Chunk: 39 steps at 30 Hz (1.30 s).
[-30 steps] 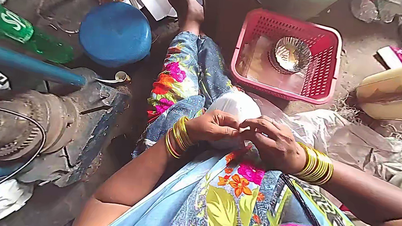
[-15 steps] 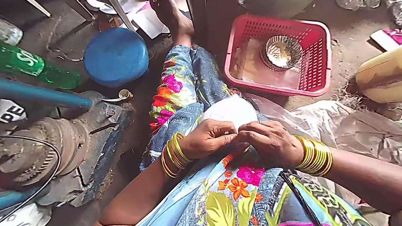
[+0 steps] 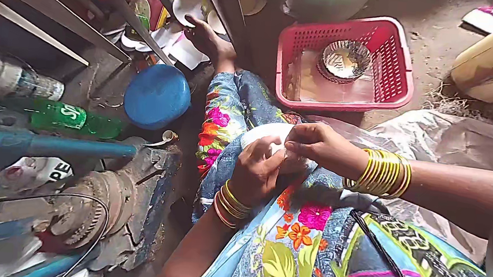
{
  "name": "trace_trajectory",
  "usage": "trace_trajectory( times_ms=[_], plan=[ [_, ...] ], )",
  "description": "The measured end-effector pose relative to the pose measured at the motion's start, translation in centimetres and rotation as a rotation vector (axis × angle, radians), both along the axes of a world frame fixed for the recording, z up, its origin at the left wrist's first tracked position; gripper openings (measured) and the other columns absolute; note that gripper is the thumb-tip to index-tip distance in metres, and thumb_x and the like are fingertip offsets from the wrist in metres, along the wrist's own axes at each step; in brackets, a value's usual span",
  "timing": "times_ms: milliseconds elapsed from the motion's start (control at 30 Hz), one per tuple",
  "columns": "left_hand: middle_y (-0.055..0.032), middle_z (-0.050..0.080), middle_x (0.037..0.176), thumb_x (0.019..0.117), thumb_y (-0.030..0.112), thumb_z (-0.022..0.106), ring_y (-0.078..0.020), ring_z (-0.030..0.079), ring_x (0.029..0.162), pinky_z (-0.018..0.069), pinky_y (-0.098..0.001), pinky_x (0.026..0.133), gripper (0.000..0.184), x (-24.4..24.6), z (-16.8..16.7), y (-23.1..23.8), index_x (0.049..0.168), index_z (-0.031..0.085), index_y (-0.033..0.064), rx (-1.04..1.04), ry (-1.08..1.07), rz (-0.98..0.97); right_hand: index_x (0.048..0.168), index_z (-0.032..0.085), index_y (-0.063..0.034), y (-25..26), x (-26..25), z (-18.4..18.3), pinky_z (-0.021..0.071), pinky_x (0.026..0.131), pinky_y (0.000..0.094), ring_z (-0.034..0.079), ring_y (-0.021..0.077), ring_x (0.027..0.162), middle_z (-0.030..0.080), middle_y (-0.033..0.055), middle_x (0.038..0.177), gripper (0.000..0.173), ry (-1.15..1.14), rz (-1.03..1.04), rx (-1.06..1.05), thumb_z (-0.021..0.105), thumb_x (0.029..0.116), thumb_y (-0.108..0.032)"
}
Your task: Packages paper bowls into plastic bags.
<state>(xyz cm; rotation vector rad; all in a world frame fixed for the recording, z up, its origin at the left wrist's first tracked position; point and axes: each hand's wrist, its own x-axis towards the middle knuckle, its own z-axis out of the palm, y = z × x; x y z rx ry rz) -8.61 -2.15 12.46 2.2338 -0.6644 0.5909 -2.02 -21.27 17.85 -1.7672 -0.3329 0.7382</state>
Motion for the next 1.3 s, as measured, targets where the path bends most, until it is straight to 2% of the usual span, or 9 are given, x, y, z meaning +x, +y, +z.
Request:
trace_trajectory(
  times_ms=[200,333,467,600,733,867,967,1167,1300],
  plan=[
    [-0.0147,0.076,0.098,0.0962,0.009,0.054,-0.0203,0.069,0.073,0.0543,-0.0281,0.068,0.024,0.5,-0.6,-0.5,0.087,0.075,0.0014,0.150,-0.316,0.112,0.084,0.065,-0.0023,0.7,0.3,0.7,0.0409,0.054,0.0166,0.051,0.0015,0.057,0.059,-0.0012,0.066,0.014,0.126,-0.094,0.049,0.062,0.0978,0.000],
    [-0.0153,0.077,0.093,0.0971,0.008,0.053,-0.0203,0.073,0.078,0.0564,-0.0270,0.071,0.026,0.7,-0.5,-0.6,0.086,0.075,0.0001,0.103,-0.303,0.163,0.106,0.061,-0.0022,0.2,0.0,-0.2,0.0485,0.061,0.0173,0.058,0.0014,0.063,0.065,-0.0007,0.076,0.010,0.013,-0.041,0.170,0.062,0.0969,0.000],
    [-0.0157,0.077,0.094,0.0943,0.007,0.056,-0.0178,0.073,0.078,0.0578,-0.0273,0.068,0.023,0.4,0.0,-1.1,0.083,0.075,-0.0019,-0.026,-0.101,0.175,0.110,0.059,-0.0061,0.1,-0.9,-1.6,0.0525,0.059,0.0230,0.059,0.0030,0.061,0.063,-0.0040,0.073,0.025,-0.396,-0.010,0.029,0.069,0.0890,-0.013],
    [-0.0140,0.075,0.090,0.0915,0.004,0.063,-0.0087,0.069,0.076,0.0558,-0.0203,0.068,0.018,0.2,1.2,-1.3,0.078,0.071,-0.0041,-0.245,0.167,0.115,0.094,0.065,-0.0039,0.7,-2.0,-2.8,0.0488,0.052,0.0356,0.061,0.0195,0.061,0.062,0.0055,0.071,0.014,-1.014,-0.064,-0.165,0.065,0.0844,-0.014],
    [-0.0004,0.071,0.082,0.0888,-0.005,0.066,-0.0026,0.066,0.077,0.0563,-0.0205,0.072,0.013,0.8,3.6,-0.3,0.079,0.070,0.0025,-0.668,0.770,0.066,0.094,0.069,-0.0026,1.1,-2.4,-3.8,0.0515,0.055,0.0385,0.068,0.0276,0.073,0.068,0.0118,0.082,0.015,-1.224,-0.107,-0.159,0.059,0.0928,-0.014],
    [0.0022,0.065,0.067,0.0896,-0.008,0.058,0.0013,0.052,0.055,0.0429,-0.0150,0.053,0.024,0.7,3.7,0.3,0.073,0.068,0.0056,-1.021,1.135,0.023,0.100,0.072,0.0004,0.5,-1.8,-4.5,0.0577,0.070,0.0358,0.068,0.0271,0.088,0.067,0.0215,0.112,0.016,-1.181,-0.122,-0.029,0.064,0.0962,-0.013],
    [0.0008,0.066,0.068,0.0897,-0.009,0.055,0.0034,0.045,0.050,0.0370,-0.0129,0.048,0.025,0.1,3.1,-0.1,0.074,0.069,0.0048,-1.197,1.174,0.014,0.086,0.070,-0.0016,0.4,-1.8,-5.5,0.0560,0.073,0.0288,0.067,0.0206,0.088,0.068,0.0154,0.098,0.012,-1.143,-0.144,0.082,0.064,0.0928,-0.009],
    [0.0007,0.066,0.070,0.0910,-0.009,0.055,0.0035,0.046,0.051,0.0366,-0.0121,0.047,0.026,-0.6,2.6,-0.1,0.075,0.069,0.0053,-1.291,1.077,0.051,0.100,0.078,-0.0024,-0.5,-2.1,-5.2,0.0562,0.088,0.0263,0.066,0.0108,0.101,0.070,0.0081,0.104,0.015,-0.848,-0.052,0.258,0.071,0.0887,-0.008],
    [0.0001,0.066,0.071,0.0909,-0.010,0.054,0.0037,0.046,0.050,0.0373,-0.0116,0.047,0.025,-0.7,2.9,-0.3,0.076,0.068,0.0045,-1.261,1.057,0.050,0.092,0.080,-0.0056,-0.5,-1.5,-4.9,0.0552,0.087,0.0240,0.066,0.0080,0.097,0.071,0.0043,0.096,0.009,-0.833,-0.028,0.283,0.075,0.0897,-0.012]
  ],
)
